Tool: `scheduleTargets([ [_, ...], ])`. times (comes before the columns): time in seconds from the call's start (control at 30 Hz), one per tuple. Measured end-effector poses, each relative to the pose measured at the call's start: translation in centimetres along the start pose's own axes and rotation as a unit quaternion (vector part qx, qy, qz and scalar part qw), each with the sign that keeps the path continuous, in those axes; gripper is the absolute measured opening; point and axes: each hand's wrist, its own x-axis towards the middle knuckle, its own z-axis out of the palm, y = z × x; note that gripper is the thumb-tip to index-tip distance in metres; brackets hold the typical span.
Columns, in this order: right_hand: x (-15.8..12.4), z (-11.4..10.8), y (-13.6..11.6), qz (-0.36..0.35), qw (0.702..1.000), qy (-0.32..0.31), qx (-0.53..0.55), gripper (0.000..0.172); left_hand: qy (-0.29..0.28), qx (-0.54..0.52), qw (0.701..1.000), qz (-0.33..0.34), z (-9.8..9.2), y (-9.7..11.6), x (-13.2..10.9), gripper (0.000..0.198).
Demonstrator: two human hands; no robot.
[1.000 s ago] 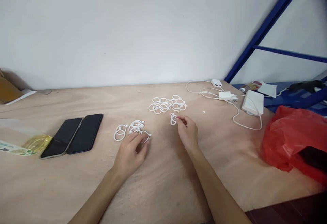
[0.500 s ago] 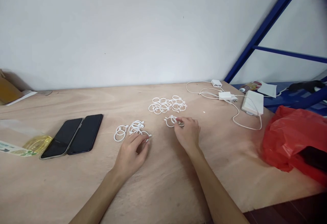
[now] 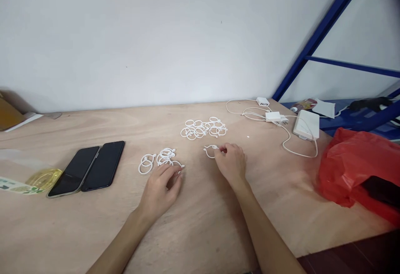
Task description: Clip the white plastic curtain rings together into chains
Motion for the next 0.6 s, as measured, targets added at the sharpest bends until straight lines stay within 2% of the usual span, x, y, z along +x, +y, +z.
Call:
scheduleTargets([
  [0.17,1.0,0.0,1.4,0.018,0.994,-0.045,0.097,0.009,-0.001,-0.005,1.0,-0.008,0.1,0.1,-0.1,0.013],
  [0.37,2.8,0.1,3.4,0.039,0.947,-0.073,0.311,0.018,0.0,-0.01,1.0,-0.001,0.2,0.2,-0.1,0.014],
  [0.43,3.2,0.2,3.9,0.033,0.945,-0.065,0.319,0.015,0.001,-0.011,1.0,0.001,0.2,0.2,-0.1,0.014],
  [0.6,3.1,-0.2,4.1,0.032,0.974,-0.03,0.223,0.014,-0.005,-0.013,1.0,-0.005,0.2,0.0,-0.2,0.014],
])
